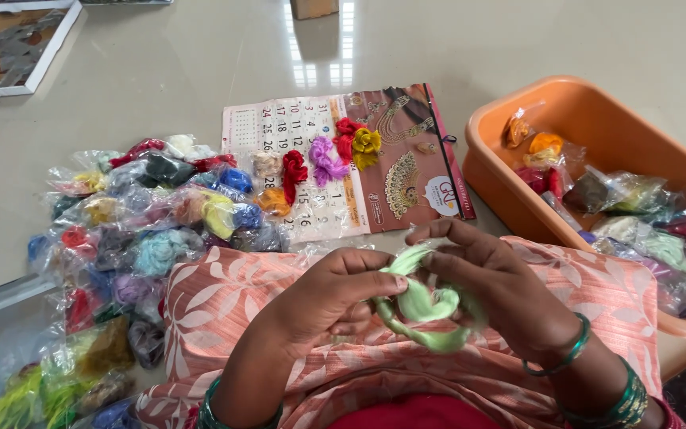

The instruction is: The person sits on the floor and shapes colorful wool yarn into flower-like decorations, twisting and folding each strand by hand and placing the finished flowers on a calendar on the floor. They work through red, yellow, and green yarn one piece at a time.

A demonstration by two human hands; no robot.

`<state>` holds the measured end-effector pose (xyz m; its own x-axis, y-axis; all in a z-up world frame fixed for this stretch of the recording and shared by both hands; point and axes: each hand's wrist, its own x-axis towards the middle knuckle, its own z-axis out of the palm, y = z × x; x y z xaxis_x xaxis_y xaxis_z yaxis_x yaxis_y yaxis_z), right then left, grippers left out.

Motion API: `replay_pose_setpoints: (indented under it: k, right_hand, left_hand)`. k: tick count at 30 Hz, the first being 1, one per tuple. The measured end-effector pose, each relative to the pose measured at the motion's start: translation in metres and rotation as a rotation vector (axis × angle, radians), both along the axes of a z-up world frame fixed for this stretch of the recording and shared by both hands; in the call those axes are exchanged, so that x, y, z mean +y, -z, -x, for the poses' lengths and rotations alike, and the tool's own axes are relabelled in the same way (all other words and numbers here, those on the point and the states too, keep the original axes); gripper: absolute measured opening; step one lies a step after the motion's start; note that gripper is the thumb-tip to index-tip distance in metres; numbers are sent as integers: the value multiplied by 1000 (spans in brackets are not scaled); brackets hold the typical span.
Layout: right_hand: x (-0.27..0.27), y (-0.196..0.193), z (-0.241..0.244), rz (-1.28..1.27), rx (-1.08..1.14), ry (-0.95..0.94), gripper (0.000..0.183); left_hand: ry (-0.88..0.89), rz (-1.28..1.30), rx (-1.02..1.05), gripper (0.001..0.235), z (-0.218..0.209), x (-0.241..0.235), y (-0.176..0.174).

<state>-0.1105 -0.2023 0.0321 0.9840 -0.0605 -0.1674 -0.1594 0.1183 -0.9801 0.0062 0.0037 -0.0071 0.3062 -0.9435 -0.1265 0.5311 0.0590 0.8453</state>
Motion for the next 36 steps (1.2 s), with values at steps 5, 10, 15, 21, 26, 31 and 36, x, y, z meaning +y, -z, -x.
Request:
replay_pose_setpoints:
  k: [5, 10, 15, 21, 26, 31, 36]
  right_hand:
    - [1, -5, 15, 390, -247, 45, 34]
    - [9, -8, 20, 274, -340, -4, 49]
    - [10, -1, 16, 290, -257, 125, 55]
    - [-10, -3, 12, 399, -236, 333, 39]
    - [-28, 3, 9, 389, -234, 486, 31]
    - [-44, 20, -1, 435, -175, 548, 24]
    - [-56, 31, -22, 528, -125, 504, 21]
  left_hand:
    - [-22, 30, 227, 15, 4, -4, -25]
    - [-98, 27, 267, 16, 4, -5, -15]
    - [-232, -35, 52, 16, 5, -16, -16]
    - [-439, -295, -661, 27, -10, 4, -11]
    - [-394, -281, -722, 25, -30, 25, 0]
    - [-257, -463, -606, 25, -51, 35, 10]
    - [-210, -483, -558, 15, -77, 33, 27]
